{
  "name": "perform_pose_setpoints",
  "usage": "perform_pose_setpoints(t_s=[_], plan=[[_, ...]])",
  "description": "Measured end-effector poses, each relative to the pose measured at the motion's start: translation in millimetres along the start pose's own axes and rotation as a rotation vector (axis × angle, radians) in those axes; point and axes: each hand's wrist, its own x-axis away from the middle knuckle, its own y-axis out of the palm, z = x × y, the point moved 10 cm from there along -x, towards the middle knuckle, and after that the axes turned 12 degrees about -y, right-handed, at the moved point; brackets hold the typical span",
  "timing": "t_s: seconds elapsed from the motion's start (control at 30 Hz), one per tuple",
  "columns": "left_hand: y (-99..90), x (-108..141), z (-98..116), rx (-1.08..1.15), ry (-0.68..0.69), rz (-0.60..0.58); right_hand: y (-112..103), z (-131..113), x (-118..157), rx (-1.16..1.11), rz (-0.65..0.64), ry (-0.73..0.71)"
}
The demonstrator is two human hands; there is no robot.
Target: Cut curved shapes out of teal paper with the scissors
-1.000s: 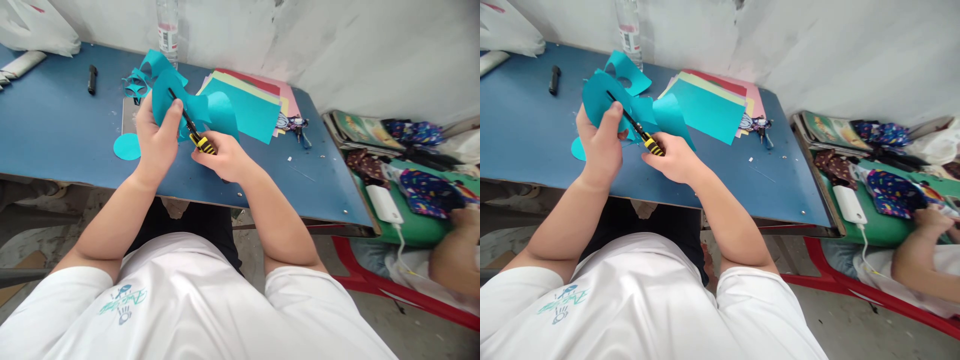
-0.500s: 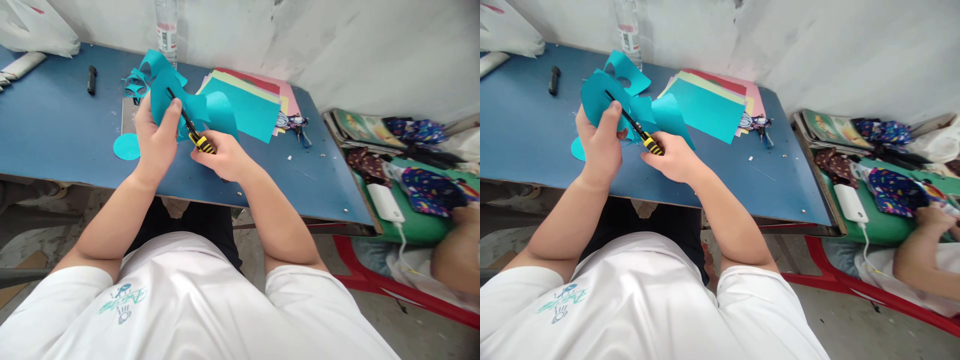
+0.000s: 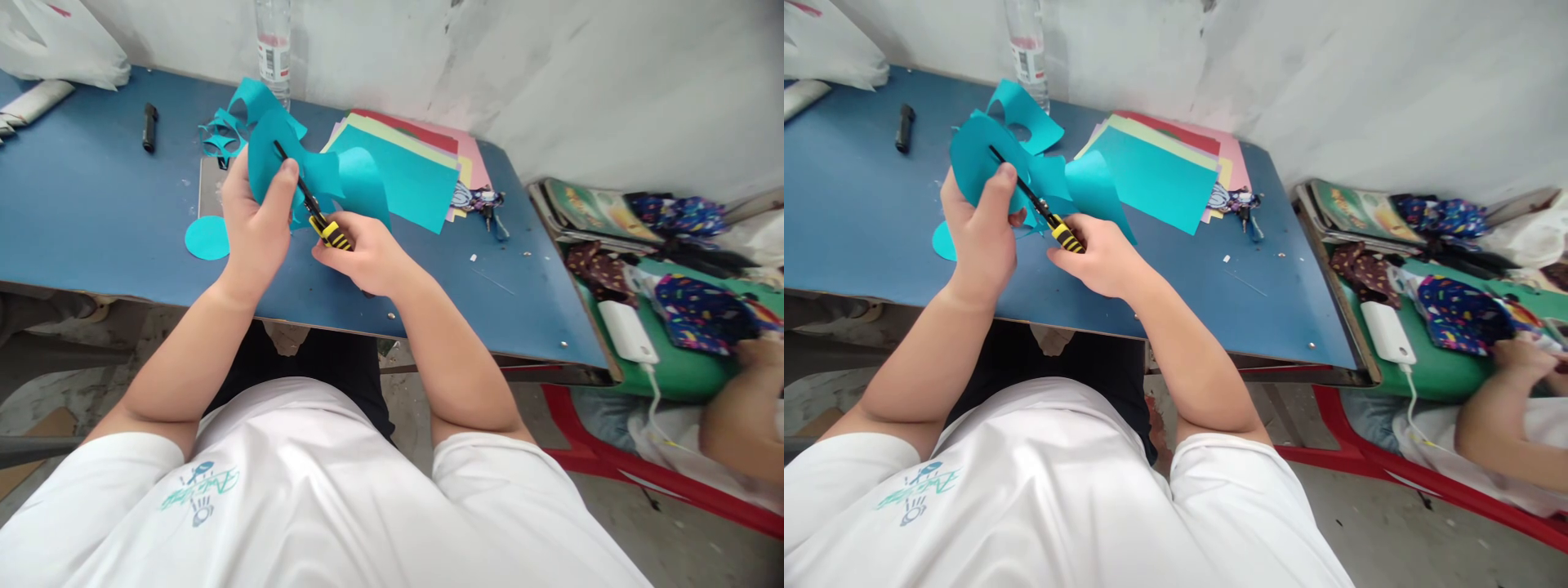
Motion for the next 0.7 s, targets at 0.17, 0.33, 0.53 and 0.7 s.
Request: perform_pose_setpoints(t_s=[0.17, 0.33, 0.53, 0.7], plan=[[3.1, 0.8, 4.9, 0.004, 0.014, -0.026, -0.5, -1.0, 0.1, 0.013, -0.007, -0.007], [3.8, 0.0, 3.8, 0.068, 0.066, -0.062, -1.0, -4.5, 0.8, 0.031, -0.026, -0.012], [3.2, 0.1, -2.6, 0.082, 0.071, -0.061, -1.0, -6.1, 1.6, 0.061, -0.041, -0.012], [0.4, -1.4, -2.4, 0.022, 0.098, -0.072, -1.4, -7.9, 3.0, 0.079, -0.051, -0.030]])
